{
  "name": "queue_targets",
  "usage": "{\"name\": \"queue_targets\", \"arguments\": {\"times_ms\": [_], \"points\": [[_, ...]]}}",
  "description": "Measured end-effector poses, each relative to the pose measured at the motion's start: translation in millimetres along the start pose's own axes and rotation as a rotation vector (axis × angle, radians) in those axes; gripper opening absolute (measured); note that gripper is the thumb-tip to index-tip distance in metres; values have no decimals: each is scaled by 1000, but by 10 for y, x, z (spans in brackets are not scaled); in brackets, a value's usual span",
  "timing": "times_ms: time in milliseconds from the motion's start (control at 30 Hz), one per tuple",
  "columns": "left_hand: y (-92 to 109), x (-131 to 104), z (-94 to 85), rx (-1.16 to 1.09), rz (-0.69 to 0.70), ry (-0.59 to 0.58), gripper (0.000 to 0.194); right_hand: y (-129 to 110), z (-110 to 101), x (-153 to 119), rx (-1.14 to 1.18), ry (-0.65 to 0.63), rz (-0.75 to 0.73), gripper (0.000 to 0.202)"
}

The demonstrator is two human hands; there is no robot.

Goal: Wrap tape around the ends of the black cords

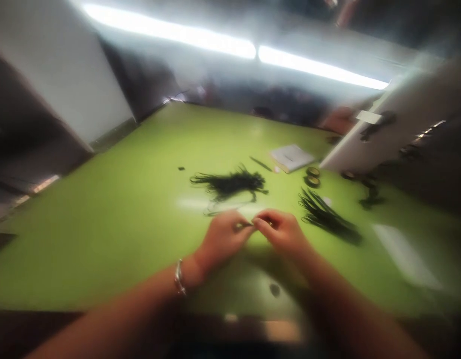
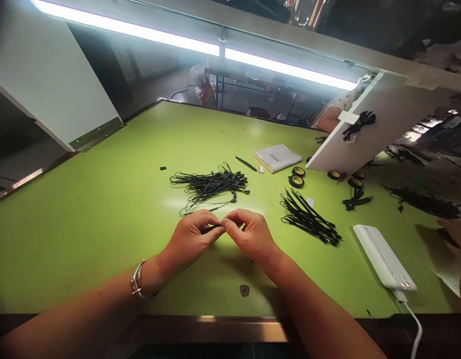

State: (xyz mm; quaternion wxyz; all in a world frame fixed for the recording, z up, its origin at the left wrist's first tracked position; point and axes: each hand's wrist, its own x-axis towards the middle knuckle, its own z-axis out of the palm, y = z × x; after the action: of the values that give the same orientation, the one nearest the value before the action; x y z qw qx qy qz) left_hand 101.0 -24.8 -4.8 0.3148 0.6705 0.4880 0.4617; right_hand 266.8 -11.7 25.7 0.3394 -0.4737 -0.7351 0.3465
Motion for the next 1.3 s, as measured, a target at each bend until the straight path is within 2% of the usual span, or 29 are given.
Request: {"name": "queue_targets", "arguments": {"times_ms": [67, 167, 267, 400, 567, 633, 733, 900, 1033, 1100, 1200, 1233, 1300], "points": [[-29, -27, 14, 98, 102, -18, 14, -6, 23, -10, -44, -10, 15, 12], [-70, -62, 30, 211, 211, -62, 17, -5, 68, -4, -102, -27, 43, 15], [-74, -54, 26, 190, 213, -73, 14, 24, 77, 2, -90, -38, 12, 20], [-37, 2, 25, 34, 47, -120, 10, 76, 59, -1, -102, -40, -61, 21], [-6, 13, 46, -302, -339, -304, 18, 128, 42, 14, -149, -90, -38, 23], [8, 6, 42, -348, -370, -334, 20, 156, 27, 37, -142, -97, -24, 22], [33, 1, 21, -354, -337, -316, 24, 190, -6, 69, -118, -126, -7, 22], [22, -11, -3, -551, -486, -377, 39, 140, -49, 64, -75, -137, -42, 20], [-9, -15, 3, -640, -558, -322, 36, 146, -67, 129, 72, -182, 54, 27], [-12, -11, 11, -680, -597, -251, 33, 228, -63, 227, 45, -69, -3, 31], [-3, 3, 19, -756, -634, -147, 31, 413, -16, 403, -265, 133, -239, 18], [2, 8, 20, -776, -638, -120, 30, 471, 13, 451, -396, 133, -299, 17], [9, 13, 19, -799, -639, -85, 29, 558, 85, 511, -630, 44, -345, 19]]}}
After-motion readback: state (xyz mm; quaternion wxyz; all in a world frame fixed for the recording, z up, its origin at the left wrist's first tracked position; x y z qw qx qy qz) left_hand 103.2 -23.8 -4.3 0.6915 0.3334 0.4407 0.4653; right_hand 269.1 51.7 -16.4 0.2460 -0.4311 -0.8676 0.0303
